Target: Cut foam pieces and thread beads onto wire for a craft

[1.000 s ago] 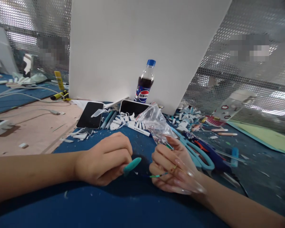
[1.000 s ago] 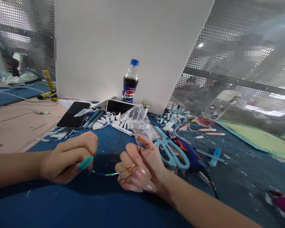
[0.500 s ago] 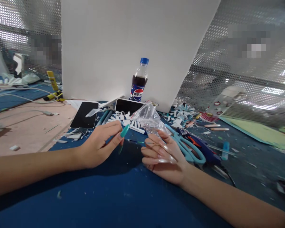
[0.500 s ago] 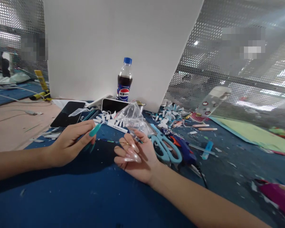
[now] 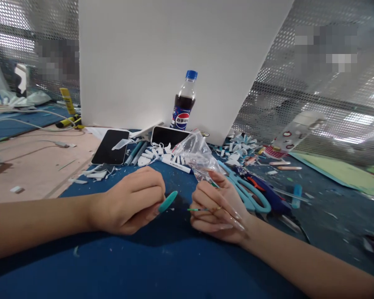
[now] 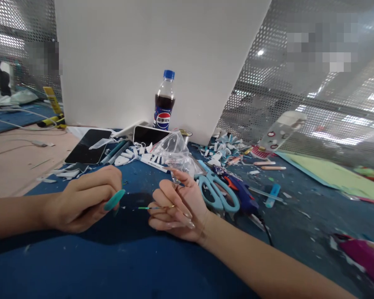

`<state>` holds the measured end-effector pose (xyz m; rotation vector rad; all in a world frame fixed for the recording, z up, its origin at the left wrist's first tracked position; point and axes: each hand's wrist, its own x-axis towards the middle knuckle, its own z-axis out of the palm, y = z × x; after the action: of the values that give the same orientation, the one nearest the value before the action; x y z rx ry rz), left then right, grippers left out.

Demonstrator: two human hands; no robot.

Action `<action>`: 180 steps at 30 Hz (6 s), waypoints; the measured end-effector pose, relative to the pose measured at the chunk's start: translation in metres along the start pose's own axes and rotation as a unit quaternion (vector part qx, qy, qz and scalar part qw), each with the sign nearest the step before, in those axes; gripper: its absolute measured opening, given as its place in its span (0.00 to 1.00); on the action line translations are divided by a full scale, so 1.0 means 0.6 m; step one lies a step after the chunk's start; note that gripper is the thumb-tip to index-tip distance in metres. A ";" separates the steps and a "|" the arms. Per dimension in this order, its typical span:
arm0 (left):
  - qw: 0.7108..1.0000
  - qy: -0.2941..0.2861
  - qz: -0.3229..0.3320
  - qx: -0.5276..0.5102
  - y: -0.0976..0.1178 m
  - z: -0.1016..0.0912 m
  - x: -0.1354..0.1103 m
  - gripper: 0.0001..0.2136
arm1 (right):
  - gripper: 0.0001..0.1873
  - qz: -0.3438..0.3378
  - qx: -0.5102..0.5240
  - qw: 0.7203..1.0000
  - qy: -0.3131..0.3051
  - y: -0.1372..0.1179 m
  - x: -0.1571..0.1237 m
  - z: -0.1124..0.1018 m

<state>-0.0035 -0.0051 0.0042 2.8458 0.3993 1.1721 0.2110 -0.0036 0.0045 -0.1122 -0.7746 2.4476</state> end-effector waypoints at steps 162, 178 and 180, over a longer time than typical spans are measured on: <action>0.956 0.061 -0.280 -0.060 -0.018 0.008 0.017 0.11 | 0.13 -0.045 0.069 0.980 0.181 -0.003 0.003 0.002; 0.953 0.065 -0.287 -0.067 -0.017 0.010 0.015 0.12 | 0.11 -0.050 0.019 0.986 0.156 0.000 0.005 0.002; 0.955 0.076 -0.281 -0.062 -0.017 0.010 0.014 0.11 | 0.14 -0.041 -0.002 0.989 0.145 -0.001 0.005 0.002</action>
<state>0.0039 0.0072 0.0042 2.2983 1.0179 1.2293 0.2081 -0.0022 0.0060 -0.4205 -0.6401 2.2844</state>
